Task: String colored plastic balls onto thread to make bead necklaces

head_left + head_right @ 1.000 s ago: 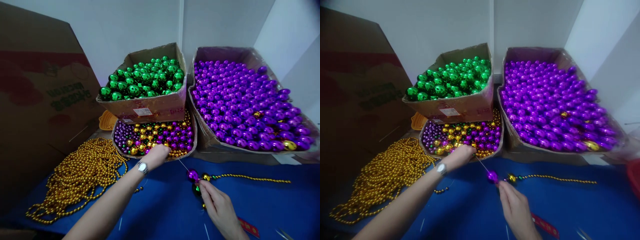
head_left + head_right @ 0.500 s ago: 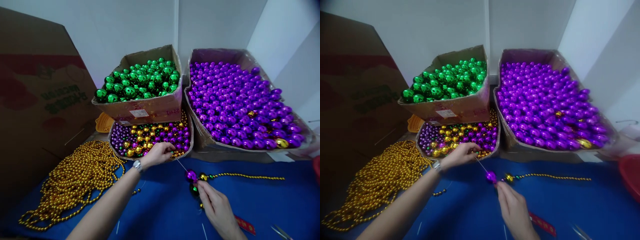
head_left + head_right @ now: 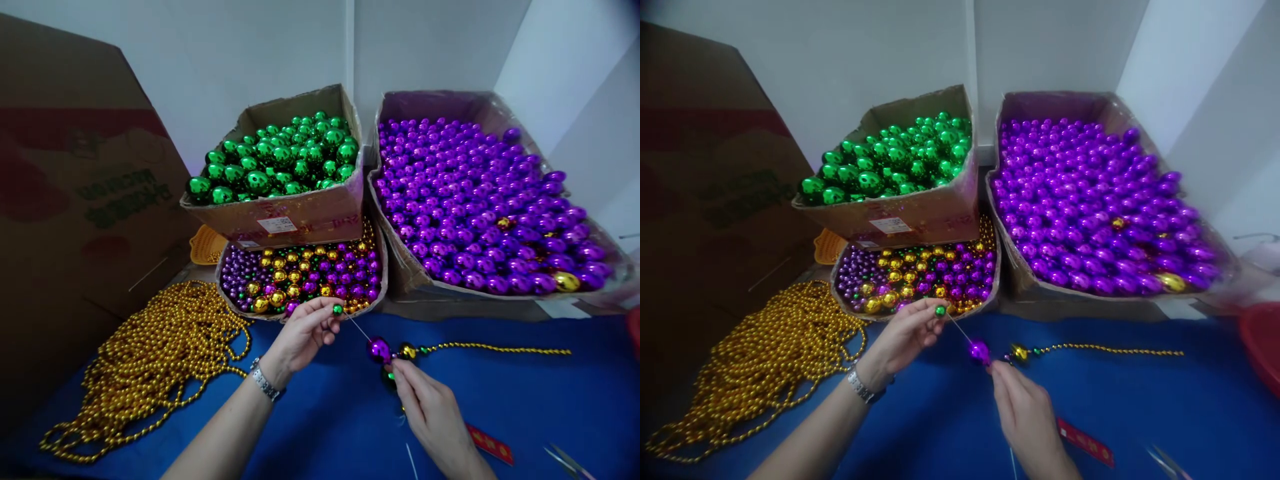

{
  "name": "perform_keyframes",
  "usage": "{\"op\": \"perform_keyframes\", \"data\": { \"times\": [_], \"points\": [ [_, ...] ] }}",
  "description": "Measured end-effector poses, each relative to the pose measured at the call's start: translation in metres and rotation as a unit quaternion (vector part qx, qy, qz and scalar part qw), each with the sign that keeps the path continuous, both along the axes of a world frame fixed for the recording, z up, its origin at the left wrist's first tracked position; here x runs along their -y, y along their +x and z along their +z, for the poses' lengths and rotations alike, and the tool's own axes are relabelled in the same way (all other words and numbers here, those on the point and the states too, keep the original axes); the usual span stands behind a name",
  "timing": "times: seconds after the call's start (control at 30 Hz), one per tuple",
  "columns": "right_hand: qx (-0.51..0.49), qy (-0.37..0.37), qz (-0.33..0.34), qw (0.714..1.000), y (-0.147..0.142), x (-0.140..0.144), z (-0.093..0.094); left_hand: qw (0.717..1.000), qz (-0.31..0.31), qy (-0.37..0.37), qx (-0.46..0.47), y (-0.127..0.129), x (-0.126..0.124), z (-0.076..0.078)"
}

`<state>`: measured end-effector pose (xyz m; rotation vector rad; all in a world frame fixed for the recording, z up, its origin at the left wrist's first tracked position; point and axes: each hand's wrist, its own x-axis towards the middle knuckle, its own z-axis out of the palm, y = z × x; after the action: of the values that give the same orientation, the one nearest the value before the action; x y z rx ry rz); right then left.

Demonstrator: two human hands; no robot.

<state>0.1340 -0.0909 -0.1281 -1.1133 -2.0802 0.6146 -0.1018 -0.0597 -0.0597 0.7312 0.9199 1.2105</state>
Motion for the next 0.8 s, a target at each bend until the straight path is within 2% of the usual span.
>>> {"op": "perform_keyframes", "data": {
  "times": [0.5, 0.8],
  "points": [
    [0.011, 0.031, 0.003, 0.999, -0.0013, -0.0013, -0.0011, 0.998, -0.009, -0.029, 0.048, -0.0003, 0.0031, -0.0039],
    [0.014, 0.043, -0.006, 0.999, 0.0, -0.0007, -0.0005, 1.0, 0.004, 0.028, 0.006, 0.0004, 0.0048, -0.0074]
  ]
}}
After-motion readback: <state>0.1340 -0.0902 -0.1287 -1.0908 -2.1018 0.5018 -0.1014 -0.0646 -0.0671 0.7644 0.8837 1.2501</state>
